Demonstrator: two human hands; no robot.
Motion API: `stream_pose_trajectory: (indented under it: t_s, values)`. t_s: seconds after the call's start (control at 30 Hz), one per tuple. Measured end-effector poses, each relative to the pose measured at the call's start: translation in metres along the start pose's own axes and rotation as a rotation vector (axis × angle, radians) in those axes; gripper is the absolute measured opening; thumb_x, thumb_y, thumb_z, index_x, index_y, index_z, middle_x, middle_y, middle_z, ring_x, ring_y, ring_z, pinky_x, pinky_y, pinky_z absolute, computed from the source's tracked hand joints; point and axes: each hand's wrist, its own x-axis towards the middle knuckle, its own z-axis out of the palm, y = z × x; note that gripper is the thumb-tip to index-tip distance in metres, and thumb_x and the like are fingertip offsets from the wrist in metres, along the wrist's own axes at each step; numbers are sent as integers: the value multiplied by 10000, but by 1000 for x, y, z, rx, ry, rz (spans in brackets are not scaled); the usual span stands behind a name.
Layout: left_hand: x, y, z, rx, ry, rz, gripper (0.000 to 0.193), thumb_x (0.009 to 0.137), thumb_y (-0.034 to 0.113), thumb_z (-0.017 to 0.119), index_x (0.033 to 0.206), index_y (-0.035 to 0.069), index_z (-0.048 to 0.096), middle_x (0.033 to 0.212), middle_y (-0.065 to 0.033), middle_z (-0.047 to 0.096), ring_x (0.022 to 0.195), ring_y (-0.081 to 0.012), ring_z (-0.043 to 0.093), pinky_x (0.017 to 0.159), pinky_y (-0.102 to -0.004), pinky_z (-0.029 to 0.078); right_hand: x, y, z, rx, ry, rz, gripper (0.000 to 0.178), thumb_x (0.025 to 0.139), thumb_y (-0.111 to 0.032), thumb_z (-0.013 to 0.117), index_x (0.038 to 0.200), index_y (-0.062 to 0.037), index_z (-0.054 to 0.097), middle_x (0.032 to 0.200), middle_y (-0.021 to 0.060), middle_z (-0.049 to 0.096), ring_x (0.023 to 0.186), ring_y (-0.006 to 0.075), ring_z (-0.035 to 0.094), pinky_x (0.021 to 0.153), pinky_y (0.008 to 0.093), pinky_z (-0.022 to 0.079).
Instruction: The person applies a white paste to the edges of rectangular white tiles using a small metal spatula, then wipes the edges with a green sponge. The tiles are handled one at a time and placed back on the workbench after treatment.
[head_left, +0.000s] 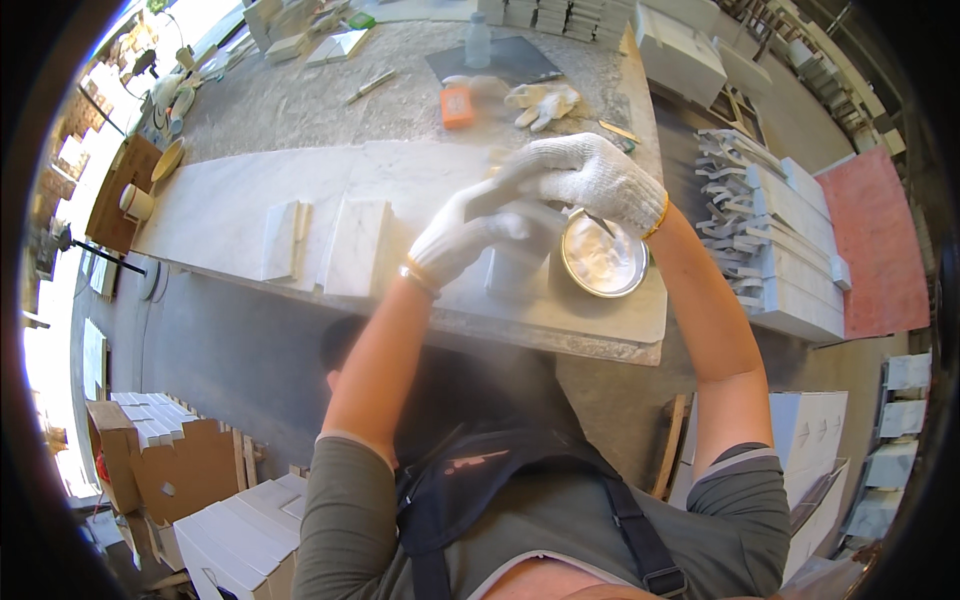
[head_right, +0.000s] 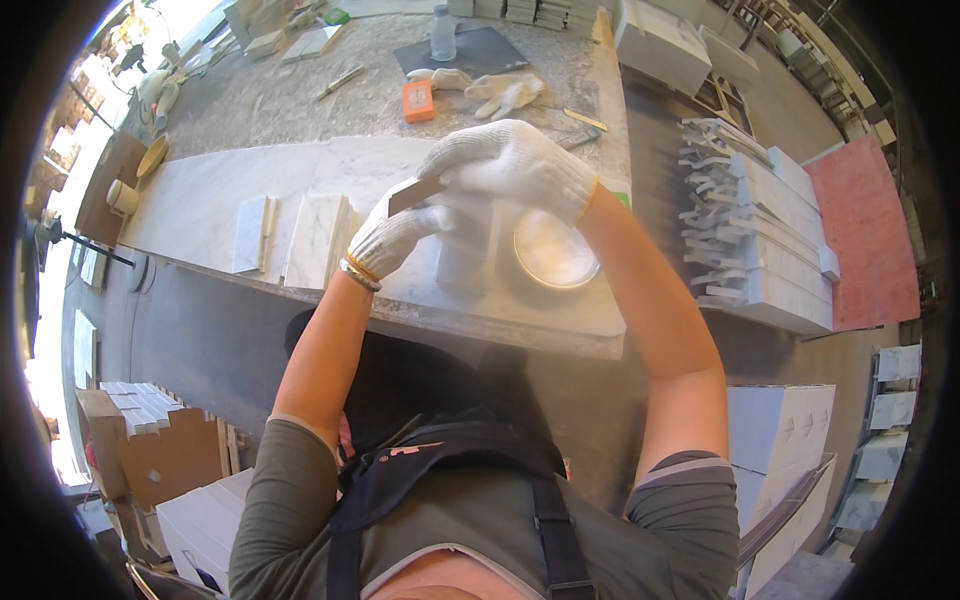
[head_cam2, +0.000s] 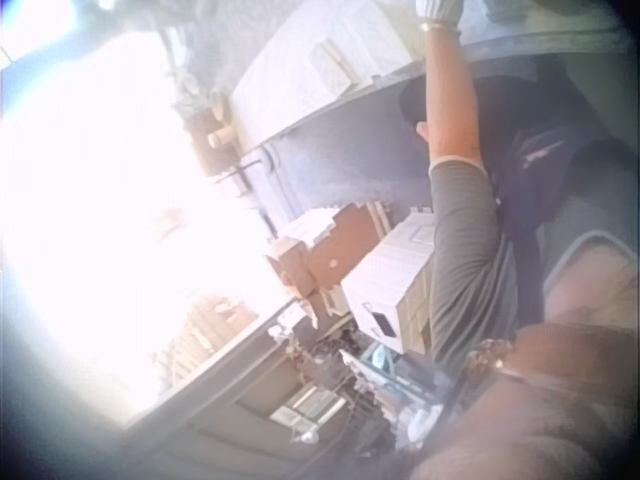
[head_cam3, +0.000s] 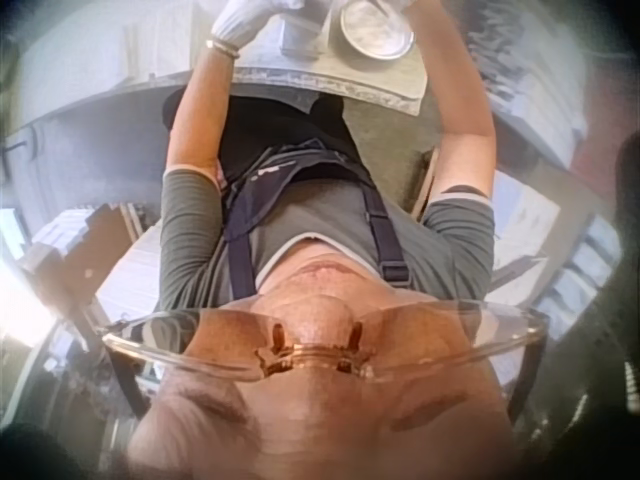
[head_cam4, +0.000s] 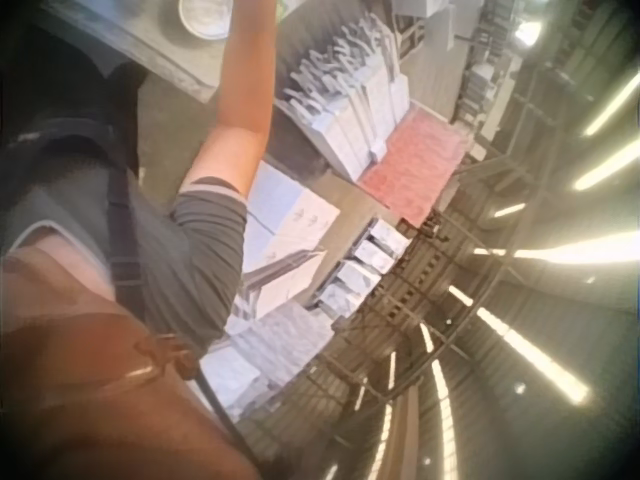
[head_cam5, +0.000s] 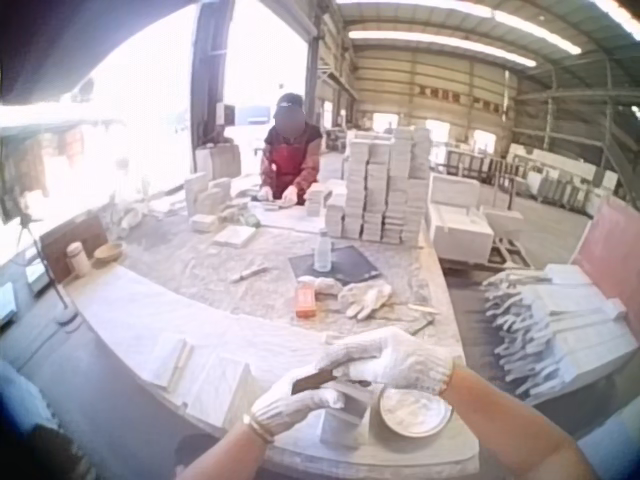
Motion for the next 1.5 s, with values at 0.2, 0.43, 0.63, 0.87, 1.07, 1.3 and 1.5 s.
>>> stream_pose_trajectory:
  t_s: [0.2,0.43,0.63,0.87,1.07,1.3,1.5]
  values:
    - [3,-1,-4,183,-4,-56,491,887,81,812,1355,27,672,1271,-24,689,1100,-121,611,972,-327,527,-21,-4,-4,-29,2,-29,269,953,-103,751,1215,-50,783,1111,52,792,1037,120,699,953,300,557]
    - [2,3,4,38,16,-23,465,892,119,829,1323,16,691,1226,-29,685,1064,-129,619,969,-332,526,-20,-3,-2,18,40,6,286,934,-23,734,1217,-15,772,1143,48,779,1033,125,688,940,295,560]
    - [2,-1,0,132,13,37,474,906,203,849,1310,8,693,1175,-36,702,1075,-136,626,941,-328,527,-12,-8,3,-3,26,-50,259,964,-77,711,1211,-42,780,1083,28,791,937,91,675,846,270,557]
    - [6,-5,-4,41,-37,-114,268,936,25,743,1202,37,711,1083,13,692,974,-93,631,856,-272,533,-39,-3,-3,82,52,12,273,942,3,723,1210,-19,775,1092,12,774,920,73,664,809,251,552]
    - [5,-5,-2,218,10,1,264,879,-44,717,1129,38,726,1100,9,679,932,-92,625,838,-280,538,-32,-4,-1,100,58,72,264,945,-47,715,1199,-41,786,1141,25,786,1028,91,680,926,281,553]
    - [5,-13,-6,-2,-31,-24,283,876,-26,730,1153,28,727,1110,-2,677,960,-102,626,873,-283,534,-47,-4,3,31,128,-28,248,971,-18,714,1210,-16,782,964,23,751,839,79,675,747,253,569]
    - [4,-14,-3,57,4,26,329,890,63,805,1207,33,725,1108,6,700,984,-107,622,885,-280,528,-59,-6,13,-18,232,32,257,1002,-59,684,1241,-30,773,911,8,724,773,63,651,675,241,536]
